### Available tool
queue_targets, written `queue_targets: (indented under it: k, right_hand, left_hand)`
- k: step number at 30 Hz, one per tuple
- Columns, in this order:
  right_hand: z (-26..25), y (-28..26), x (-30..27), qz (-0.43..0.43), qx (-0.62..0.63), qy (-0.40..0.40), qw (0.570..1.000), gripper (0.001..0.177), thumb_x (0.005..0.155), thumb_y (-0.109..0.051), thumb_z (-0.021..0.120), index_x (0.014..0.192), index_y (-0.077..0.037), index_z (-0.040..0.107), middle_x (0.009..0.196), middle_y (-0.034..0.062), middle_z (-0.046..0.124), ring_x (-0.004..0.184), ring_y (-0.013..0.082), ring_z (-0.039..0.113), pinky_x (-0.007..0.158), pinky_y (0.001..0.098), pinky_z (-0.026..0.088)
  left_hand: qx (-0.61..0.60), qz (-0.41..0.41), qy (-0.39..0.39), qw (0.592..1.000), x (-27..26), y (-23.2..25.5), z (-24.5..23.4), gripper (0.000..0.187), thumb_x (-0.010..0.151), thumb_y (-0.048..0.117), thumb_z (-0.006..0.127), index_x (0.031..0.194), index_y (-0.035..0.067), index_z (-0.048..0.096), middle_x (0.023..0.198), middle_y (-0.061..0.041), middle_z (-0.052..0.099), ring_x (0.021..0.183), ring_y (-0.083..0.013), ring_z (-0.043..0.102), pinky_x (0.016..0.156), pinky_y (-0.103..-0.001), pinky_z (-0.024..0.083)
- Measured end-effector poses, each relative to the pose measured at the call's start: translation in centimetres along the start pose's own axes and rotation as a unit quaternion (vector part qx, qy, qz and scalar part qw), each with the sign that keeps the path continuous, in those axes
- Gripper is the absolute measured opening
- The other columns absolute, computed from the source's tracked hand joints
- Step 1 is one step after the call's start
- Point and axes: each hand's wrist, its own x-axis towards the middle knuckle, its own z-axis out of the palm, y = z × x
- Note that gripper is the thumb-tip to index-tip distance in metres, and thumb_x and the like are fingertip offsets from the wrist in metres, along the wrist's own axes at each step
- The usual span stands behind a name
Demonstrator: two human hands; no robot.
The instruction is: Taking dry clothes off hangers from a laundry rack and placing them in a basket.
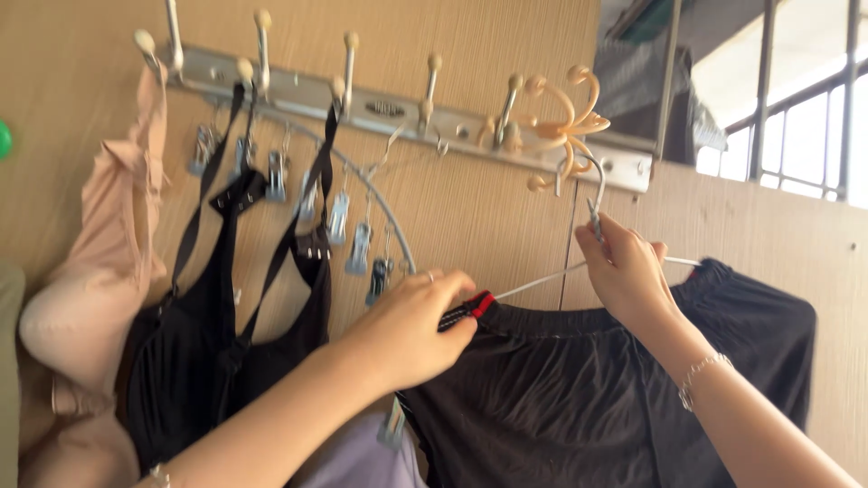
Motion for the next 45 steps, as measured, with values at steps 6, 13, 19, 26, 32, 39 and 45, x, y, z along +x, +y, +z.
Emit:
queue_targets:
  k: [6, 13, 19, 26, 32, 39, 45]
  right_hand:
    - [-0.4, 2.2, 2.3, 0.055, 0.016, -0.034, 0.998, 0.036, 0.1, -0.039, 0.051, 0.095, -0.008, 0.071, 0.06, 0.011, 0.06, 0.077, 0.0256, 0.065, 0.121, 0.0513, 0.011]
    - [0.0, 2.4, 1.9, 0.082, 0.007, -0.147, 0.986, 0.048, 0.106, -0.041, 0.044, 0.096, -0.005, 0.073, 0.064, 0.0088, 0.053, 0.081, 0.0244, 0.061, 0.118, 0.047, 0.018]
    - [1.2, 4.8, 1.9, 0.124, 0.022, -0.151, 0.98, 0.044, 0.102, -0.043, 0.044, 0.112, -0.011, 0.073, 0.063, 0.0074, 0.056, 0.083, 0.024, 0.062, 0.118, 0.0465, 0.018]
    - [3.5, 8.9, 2.9, 0.128, 0.001, -0.14, 0.982, 0.047, 0.099, -0.05, 0.046, 0.116, -0.015, 0.072, 0.078, -0.0002, 0.062, 0.091, 0.0192, 0.058, 0.114, 0.0554, 0.016]
    - [3.4, 6.3, 4.8, 0.191, 0.112, -0.137, 0.965, 0.052, 0.104, -0.047, 0.054, 0.09, 0.002, 0.066, 0.08, 0.0082, 0.061, 0.081, 0.0218, 0.054, 0.084, 0.044, 0.049]
    - [3.3, -0.3, 2.0, 0.139, 0.241, -0.181, 0.943, 0.045, 0.103, -0.049, 0.05, 0.1, -0.006, 0.061, 0.082, 0.0002, 0.058, 0.077, 0.011, 0.052, 0.077, 0.0324, 0.047]
    - [2.2, -3.8, 0.1, 0.181, 0.207, -0.205, 0.939, 0.035, 0.1, -0.042, 0.055, 0.112, -0.011, 0.065, 0.082, -0.0003, 0.059, 0.072, 0.0113, 0.049, 0.066, 0.0294, 0.044]
  left_hand:
    - [-0.096, -0.023, -0.036, 0.994, 1.1, 0.8, 0.3, 0.031, 0.094, 0.023, 0.062, 0.122, 0.01, 0.066, 0.109, -0.013, 0.075, 0.106, -0.0297, 0.072, 0.091, -0.039, 0.055]
    - [-0.319, -0.017, -0.154, 0.935, 2.0, -0.6, 1.4, 0.03, 0.094, 0.026, 0.067, 0.118, 0.008, 0.069, 0.102, 0.001, 0.076, 0.098, -0.0102, 0.07, 0.09, -0.029, 0.055]
    - [-0.299, -0.045, -0.194, 0.933, 0.4, -1.7, 0.1, 0.026, 0.095, 0.032, 0.07, 0.095, 0.006, 0.07, 0.073, 0.006, 0.059, 0.069, -0.0035, 0.052, 0.066, -0.023, 0.044]
    - [-0.249, -0.038, -0.108, 0.962, -4.1, -1.8, -2.9, 0.031, 0.094, 0.031, 0.071, 0.078, 0.004, 0.067, 0.058, 0.005, 0.05, 0.054, -0.0037, 0.043, 0.051, -0.025, 0.033]
    - [-0.256, -0.006, -0.051, 0.965, -6.3, -1.5, -2.4, 0.028, 0.093, 0.026, 0.073, 0.08, 0.003, 0.063, 0.061, 0.002, 0.057, 0.055, -0.0051, 0.051, 0.05, -0.027, 0.04]
    - [-0.249, -0.023, -0.073, 0.966, -4.4, 1.8, 5.0, 0.027, 0.098, 0.027, 0.065, 0.101, 0.003, 0.054, 0.081, -0.02, 0.067, 0.07, -0.0361, 0.068, 0.063, -0.043, 0.051]
    - [-0.335, -0.033, -0.096, 0.937, -5.4, 7.9, 18.5, 0.035, 0.099, 0.029, 0.068, 0.107, -0.002, 0.053, 0.093, -0.027, 0.068, 0.091, -0.0459, 0.067, 0.077, -0.046, 0.053]
